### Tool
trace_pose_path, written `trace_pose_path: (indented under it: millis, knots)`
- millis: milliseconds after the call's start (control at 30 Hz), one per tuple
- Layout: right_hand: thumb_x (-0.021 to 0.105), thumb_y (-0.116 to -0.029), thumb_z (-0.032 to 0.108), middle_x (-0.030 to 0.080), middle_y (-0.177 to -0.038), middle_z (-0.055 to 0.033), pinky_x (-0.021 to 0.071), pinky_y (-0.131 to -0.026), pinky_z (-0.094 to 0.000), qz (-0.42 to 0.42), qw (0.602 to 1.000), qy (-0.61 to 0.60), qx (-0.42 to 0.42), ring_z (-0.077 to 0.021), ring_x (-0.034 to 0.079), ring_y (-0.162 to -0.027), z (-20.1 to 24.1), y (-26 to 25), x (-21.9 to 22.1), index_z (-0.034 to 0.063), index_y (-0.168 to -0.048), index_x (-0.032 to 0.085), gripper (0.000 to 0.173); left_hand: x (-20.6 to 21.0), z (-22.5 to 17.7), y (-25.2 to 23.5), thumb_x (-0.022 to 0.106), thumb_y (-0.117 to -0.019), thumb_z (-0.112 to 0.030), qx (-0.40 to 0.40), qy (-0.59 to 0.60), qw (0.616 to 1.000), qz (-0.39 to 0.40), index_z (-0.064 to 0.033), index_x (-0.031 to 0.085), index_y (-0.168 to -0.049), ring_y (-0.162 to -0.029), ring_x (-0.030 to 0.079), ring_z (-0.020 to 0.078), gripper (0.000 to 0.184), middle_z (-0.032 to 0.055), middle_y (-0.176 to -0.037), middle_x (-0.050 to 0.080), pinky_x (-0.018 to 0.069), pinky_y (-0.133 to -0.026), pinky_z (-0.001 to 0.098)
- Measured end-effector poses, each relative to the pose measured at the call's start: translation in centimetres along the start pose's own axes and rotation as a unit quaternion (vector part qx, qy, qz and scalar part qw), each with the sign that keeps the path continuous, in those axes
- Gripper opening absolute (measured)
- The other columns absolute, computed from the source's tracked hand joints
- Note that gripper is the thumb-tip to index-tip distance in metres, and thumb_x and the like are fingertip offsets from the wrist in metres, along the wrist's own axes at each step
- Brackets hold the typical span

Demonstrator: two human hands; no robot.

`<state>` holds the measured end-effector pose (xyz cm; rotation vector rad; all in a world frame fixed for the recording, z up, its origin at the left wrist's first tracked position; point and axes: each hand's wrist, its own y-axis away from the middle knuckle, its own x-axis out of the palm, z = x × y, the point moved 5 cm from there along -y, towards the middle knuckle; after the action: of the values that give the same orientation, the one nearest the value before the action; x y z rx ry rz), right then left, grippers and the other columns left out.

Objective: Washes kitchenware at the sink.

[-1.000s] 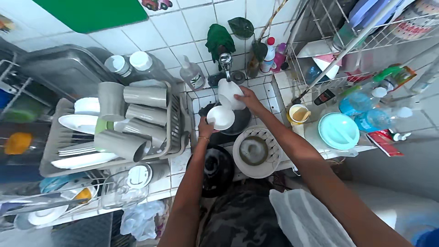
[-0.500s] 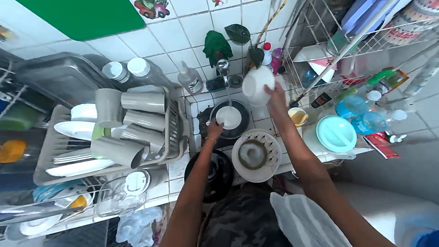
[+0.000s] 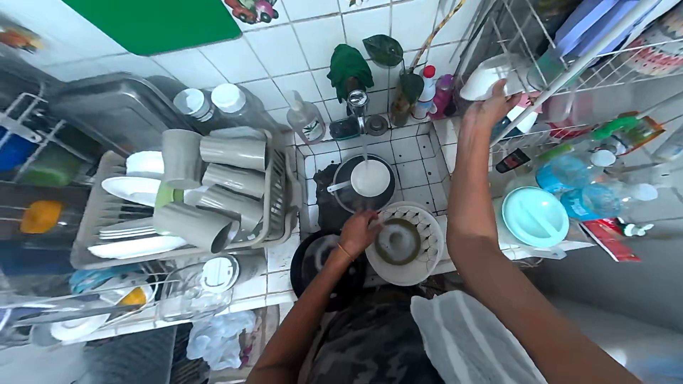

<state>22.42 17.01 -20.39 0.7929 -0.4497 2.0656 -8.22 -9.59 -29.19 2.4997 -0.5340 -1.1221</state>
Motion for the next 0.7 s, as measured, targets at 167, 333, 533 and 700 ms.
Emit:
trace_pose_path:
  millis: [167, 333, 533, 700]
  knots:
    - [0.049, -0.1064, 0.004, 0.037, -0.155, -0.0221, 0.0433, -0.114, -0.0332, -0.073, 0.989, 0.124, 0.02, -0.0242, 0.044, -0.142, 0.7, -0.8, 1.0, -0.0008, -0.159, 0.015, 0.063, 1.1, 0.5, 0.4, 0.068, -0.0978, -0.027, -0.046, -0.004, 0.999, -0.019, 0.0002, 0.053, -0.14, -0.123, 0.062, 0.0388, 0.053, 0.0237, -0.133, 0.062, 0.0481, -0.106, 0.0563]
    - [0.051, -0.1081, 0.015, 0.05, -0.145, -0.0209, 0.0482, -0.108, -0.0345, -0.004, 0.976, 0.212, 0.042, -0.0229, 0.052, -0.132, 1.1, -1.4, 0.6, -0.0025, -0.152, 0.035, 0.05, 1.5, 0.7, 0.2, 0.071, -0.0964, -0.028, -0.035, 0.003, 0.998, -0.055, -0.0023, 0.054, -0.139, -0.118, 0.064, 0.0404, 0.053, 0.0239, -0.132, 0.062, 0.0502, -0.102, 0.0588]
    - [0.059, -0.1003, 0.013, 0.049, -0.14, -0.0246, 0.0526, -0.097, -0.0321, 0.194, 0.94, 0.279, -0.019, -0.0226, 0.058, -0.118, 0.4, 2.9, -3.0, -0.0054, -0.159, 0.014, 0.076, 2.8, -0.1, -0.2, 0.073, -0.0947, -0.028, 0.039, -0.032, 0.994, -0.101, -0.0009, 0.072, -0.105, -0.129, 0.054, 0.0405, 0.029, 0.0223, -0.136, 0.058, 0.049, -0.104, 0.0553]
    - [0.058, -0.103, 0.013, 0.068, -0.126, -0.0165, 0.0559, -0.098, -0.0369, 0.538, 0.725, 0.426, 0.061, -0.0198, 0.067, -0.112, -1.2, 12.2, -6.4, -0.0029, -0.133, 0.061, 0.034, 3.3, 0.4, -1.3, 0.071, -0.0964, -0.022, 0.081, 0.009, 0.993, -0.082, 0.0024, 0.074, -0.099, -0.136, 0.048, 0.0401, 0.024, 0.0216, -0.14, 0.057, 0.0408, -0.113, 0.0541]
